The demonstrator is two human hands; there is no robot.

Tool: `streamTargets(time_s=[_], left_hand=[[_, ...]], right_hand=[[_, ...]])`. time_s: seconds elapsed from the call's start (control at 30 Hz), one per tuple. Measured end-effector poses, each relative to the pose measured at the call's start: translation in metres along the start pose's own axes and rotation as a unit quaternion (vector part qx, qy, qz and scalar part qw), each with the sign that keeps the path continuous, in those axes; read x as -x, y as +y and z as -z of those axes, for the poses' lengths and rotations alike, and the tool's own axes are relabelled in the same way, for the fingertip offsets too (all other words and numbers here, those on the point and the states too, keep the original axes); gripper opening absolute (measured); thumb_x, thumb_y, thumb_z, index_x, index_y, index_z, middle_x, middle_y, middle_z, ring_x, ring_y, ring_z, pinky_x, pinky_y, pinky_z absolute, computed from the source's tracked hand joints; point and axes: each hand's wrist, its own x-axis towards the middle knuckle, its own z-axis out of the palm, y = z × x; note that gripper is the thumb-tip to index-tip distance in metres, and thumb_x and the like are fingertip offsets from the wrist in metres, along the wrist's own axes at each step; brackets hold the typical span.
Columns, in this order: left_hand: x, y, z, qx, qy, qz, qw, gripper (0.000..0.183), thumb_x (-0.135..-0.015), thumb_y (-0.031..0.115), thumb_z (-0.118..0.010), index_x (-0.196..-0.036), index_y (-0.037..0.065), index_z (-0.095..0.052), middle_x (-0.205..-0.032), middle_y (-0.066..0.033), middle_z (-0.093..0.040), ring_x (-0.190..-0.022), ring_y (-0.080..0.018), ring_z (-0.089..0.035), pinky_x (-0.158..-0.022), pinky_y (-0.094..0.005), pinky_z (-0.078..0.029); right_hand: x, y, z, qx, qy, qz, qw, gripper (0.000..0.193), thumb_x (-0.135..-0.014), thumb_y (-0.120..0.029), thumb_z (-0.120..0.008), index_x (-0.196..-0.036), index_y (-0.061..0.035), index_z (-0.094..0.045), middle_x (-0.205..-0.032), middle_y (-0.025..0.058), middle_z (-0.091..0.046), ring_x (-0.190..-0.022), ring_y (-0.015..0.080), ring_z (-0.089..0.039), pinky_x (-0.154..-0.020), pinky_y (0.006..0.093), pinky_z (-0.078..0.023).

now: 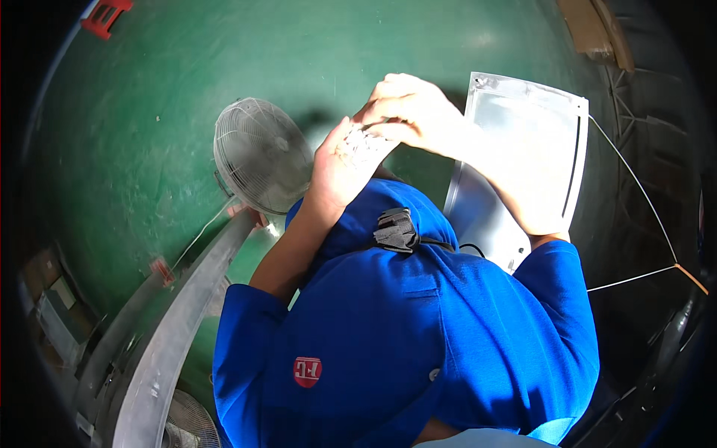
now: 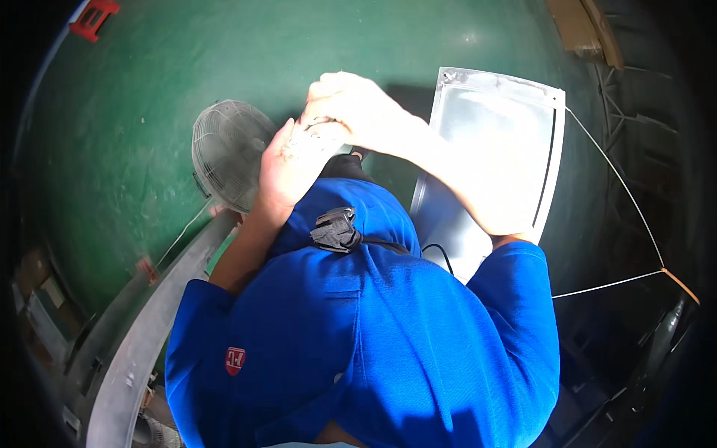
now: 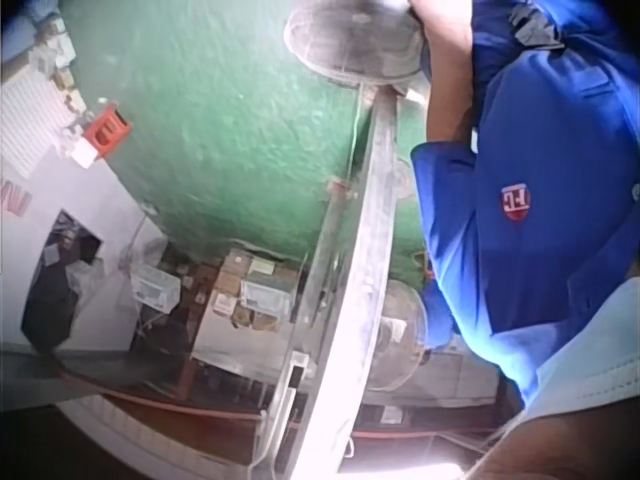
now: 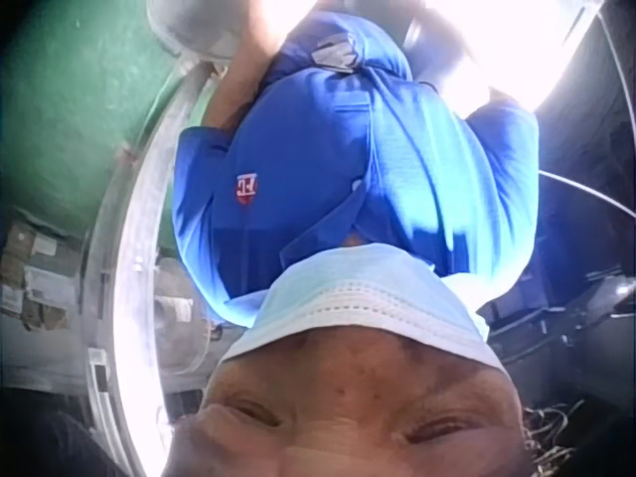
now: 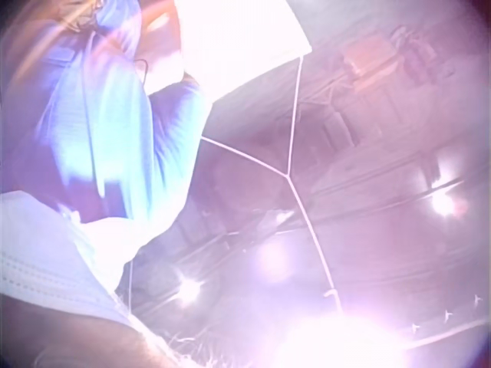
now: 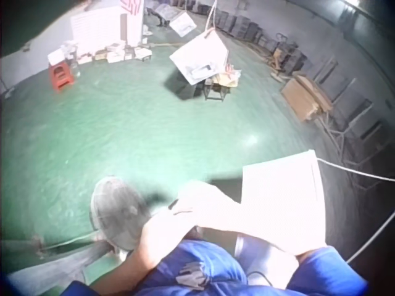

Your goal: Assembling and checking the alignment of various metal enclosure boxes on a factory floor.

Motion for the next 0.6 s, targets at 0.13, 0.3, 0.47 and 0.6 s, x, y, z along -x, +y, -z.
streamTargets(time_s=[0.13,0.3,0.47,0.6], left_hand=[[-0.007,-0.004,0.013,0.056,-0.071,0.027,0.996,0.048,-0.098,0.03,-0.03,-0.128,-0.006,-0.039,-0.117,-0.0175,-0.053,-0.111,-0.0268,-0.051,-0.101,-0.0398,-0.038],[-0.015,-0.005,-0.005,-0.023,0.047,0.022,0.998,0.044,-0.098,0.032,-0.029,-0.122,-0.002,-0.045,-0.11,-0.014,-0.055,-0.104,-0.0218,-0.055,-0.094,-0.0361,-0.043],[-0.019,-0.015,-0.004,-0.047,0.012,-0.033,0.998,0.038,-0.098,0.027,-0.029,-0.116,-0.001,-0.048,-0.104,-0.0116,-0.056,-0.099,-0.0183,-0.056,-0.088,-0.0323,-0.047],[-0.027,-0.024,0.019,-0.08,-0.05,-0.05,0.994,0.035,-0.097,0.022,-0.03,-0.11,-0.003,-0.05,-0.104,-0.0113,-0.056,-0.096,-0.0176,-0.055,-0.086,-0.0321,-0.047]], right_hand=[[0.003,0.006,-0.013,0.04,0.012,0.04,0.998,0.019,-0.075,-0.026,-0.058,-0.084,-0.0104,-0.063,-0.078,0.0016,-0.053,-0.077,0.0223,-0.049,-0.07,0.0336,-0.041],[0.005,0.006,-0.012,-0.006,0.016,0.009,1.0,0.017,-0.072,-0.029,-0.064,-0.078,-0.0132,-0.065,-0.077,0.0006,-0.052,-0.077,0.0196,-0.048,-0.069,0.0325,-0.038],[0.002,0.003,-0.021,0.013,-0.004,-0.018,1.0,0.018,-0.069,-0.028,-0.071,-0.074,-0.0118,-0.064,-0.07,0.0015,-0.048,-0.072,0.0193,-0.047,-0.068,0.0322,-0.038],[0.009,0.009,-0.015,-0.046,0.025,-0.075,0.996,0.014,-0.067,-0.022,-0.07,-0.071,-0.0102,-0.064,-0.071,0.0017,-0.053,-0.073,0.0192,-0.049,-0.07,0.0312,-0.039]])
